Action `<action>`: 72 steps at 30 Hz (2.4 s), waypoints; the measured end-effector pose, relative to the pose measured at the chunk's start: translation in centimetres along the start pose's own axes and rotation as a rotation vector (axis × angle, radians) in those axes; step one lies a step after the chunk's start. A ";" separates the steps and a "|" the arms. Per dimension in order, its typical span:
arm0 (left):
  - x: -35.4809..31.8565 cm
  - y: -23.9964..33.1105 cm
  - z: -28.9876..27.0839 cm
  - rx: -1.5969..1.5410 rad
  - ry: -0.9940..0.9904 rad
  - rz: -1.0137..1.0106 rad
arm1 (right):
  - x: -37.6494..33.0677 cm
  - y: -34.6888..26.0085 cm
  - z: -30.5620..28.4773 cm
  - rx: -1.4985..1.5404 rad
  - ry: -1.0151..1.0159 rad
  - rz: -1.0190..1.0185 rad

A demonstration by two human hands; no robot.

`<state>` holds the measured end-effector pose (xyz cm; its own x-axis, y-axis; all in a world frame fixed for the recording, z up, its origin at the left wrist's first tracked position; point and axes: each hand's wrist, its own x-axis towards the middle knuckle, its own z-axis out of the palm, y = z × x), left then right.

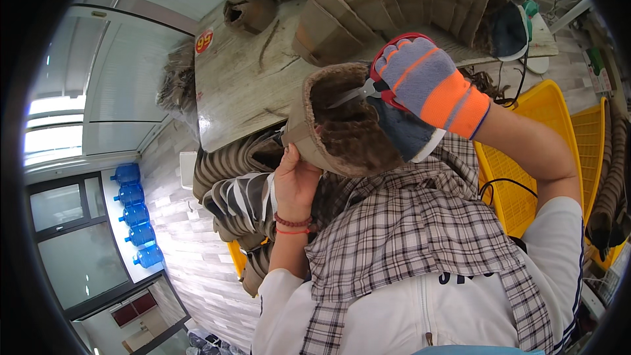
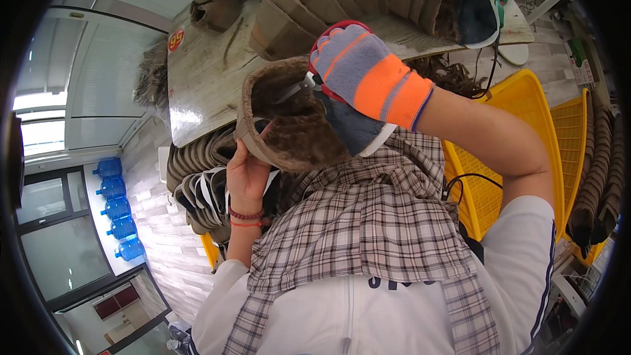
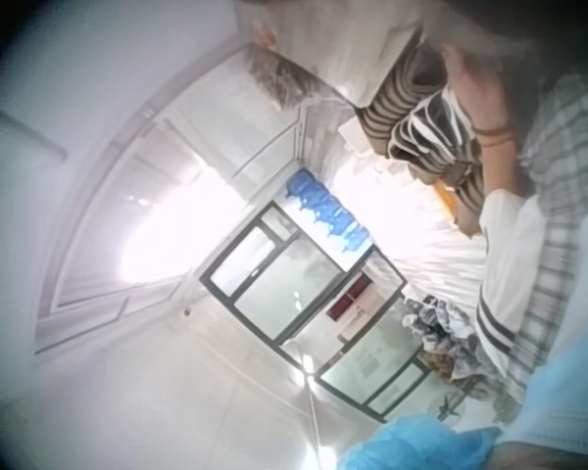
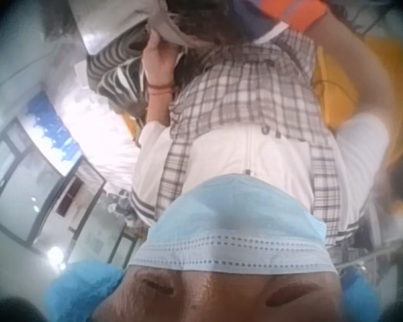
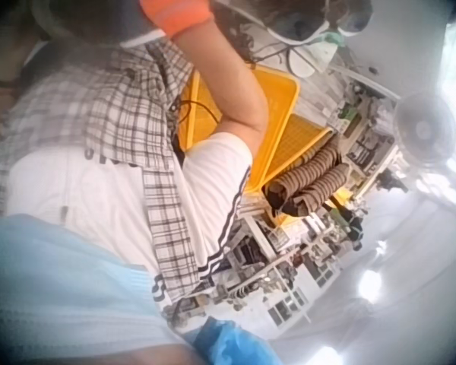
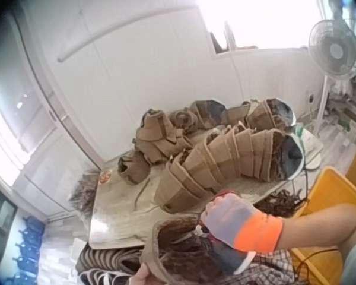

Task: The person uses a green electric trimmer to shave the exterior of a beige boot, then switches to red-handled scissors to trim the interior lining. They handle several boots, placing them on a table and into a yellow basket while working.

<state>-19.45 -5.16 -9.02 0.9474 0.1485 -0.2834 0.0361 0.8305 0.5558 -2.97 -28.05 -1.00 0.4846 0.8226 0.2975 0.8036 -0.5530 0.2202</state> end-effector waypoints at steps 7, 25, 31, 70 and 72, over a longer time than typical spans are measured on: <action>-0.1 0.1 0.3 0.014 -0.031 -0.026 | 0.3 0.0 0.0 0.008 0.017 -0.028; 4.1 -3.8 6.6 0.276 -0.265 0.118 | -6.1 -2.5 -0.2 1.648 0.184 0.685; 10.7 -6.6 13.1 0.851 -0.608 0.189 | -8.2 0.9 -1.0 1.360 0.754 0.823; 28.3 1.8 16.2 2.189 -0.663 0.784 | -6.8 19.0 20.1 1.135 0.929 1.079; 28.2 1.7 17.1 2.279 -0.642 0.829 | -6.7 18.8 19.5 1.143 0.932 1.084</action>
<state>12.78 -8.75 -2.70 0.8608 -0.4573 0.2234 -0.4857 -0.8692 0.0922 15.67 -41.38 -16.99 0.8848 -0.3490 0.3088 0.3114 -0.0503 -0.9490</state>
